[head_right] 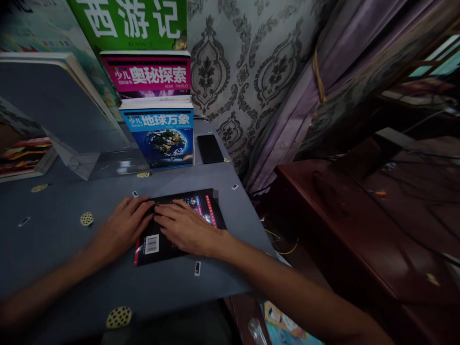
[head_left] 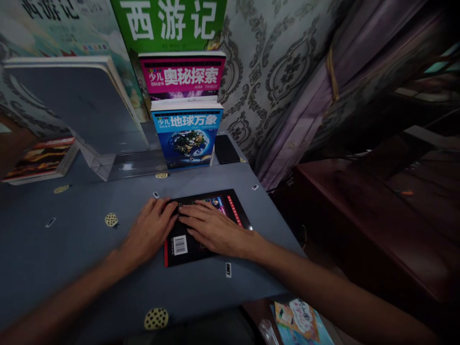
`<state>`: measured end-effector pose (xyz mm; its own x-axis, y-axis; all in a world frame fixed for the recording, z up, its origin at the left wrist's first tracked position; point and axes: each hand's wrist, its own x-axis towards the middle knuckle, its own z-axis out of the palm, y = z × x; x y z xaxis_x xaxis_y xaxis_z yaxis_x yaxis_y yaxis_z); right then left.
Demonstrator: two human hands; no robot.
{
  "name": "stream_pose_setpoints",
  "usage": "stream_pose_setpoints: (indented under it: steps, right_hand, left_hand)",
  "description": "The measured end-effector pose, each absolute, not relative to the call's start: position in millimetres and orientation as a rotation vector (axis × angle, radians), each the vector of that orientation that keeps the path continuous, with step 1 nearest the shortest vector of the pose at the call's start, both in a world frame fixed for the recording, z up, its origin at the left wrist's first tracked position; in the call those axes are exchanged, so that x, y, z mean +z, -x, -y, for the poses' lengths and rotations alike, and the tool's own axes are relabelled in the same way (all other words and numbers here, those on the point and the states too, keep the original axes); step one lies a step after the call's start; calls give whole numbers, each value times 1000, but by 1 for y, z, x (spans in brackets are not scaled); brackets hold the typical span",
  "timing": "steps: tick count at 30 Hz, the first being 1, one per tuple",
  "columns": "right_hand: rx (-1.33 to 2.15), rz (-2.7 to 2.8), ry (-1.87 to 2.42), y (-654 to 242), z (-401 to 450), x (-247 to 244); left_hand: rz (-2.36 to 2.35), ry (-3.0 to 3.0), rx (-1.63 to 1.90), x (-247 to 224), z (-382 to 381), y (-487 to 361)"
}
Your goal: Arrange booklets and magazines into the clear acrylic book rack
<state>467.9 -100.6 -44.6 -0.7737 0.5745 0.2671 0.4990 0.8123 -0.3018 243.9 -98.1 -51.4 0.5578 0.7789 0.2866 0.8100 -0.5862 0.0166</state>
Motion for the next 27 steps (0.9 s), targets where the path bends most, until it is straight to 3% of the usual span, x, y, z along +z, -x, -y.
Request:
stream_pose_setpoints:
  steps: [15, 27]
  right_hand:
    - [301, 2724, 858, -441, 101, -34]
    - [263, 2687, 995, -434, 100, -39]
  left_hand:
    - [1578, 2896, -927, -57, 95, -217]
    - [1590, 2885, -909, -56, 94, -216]
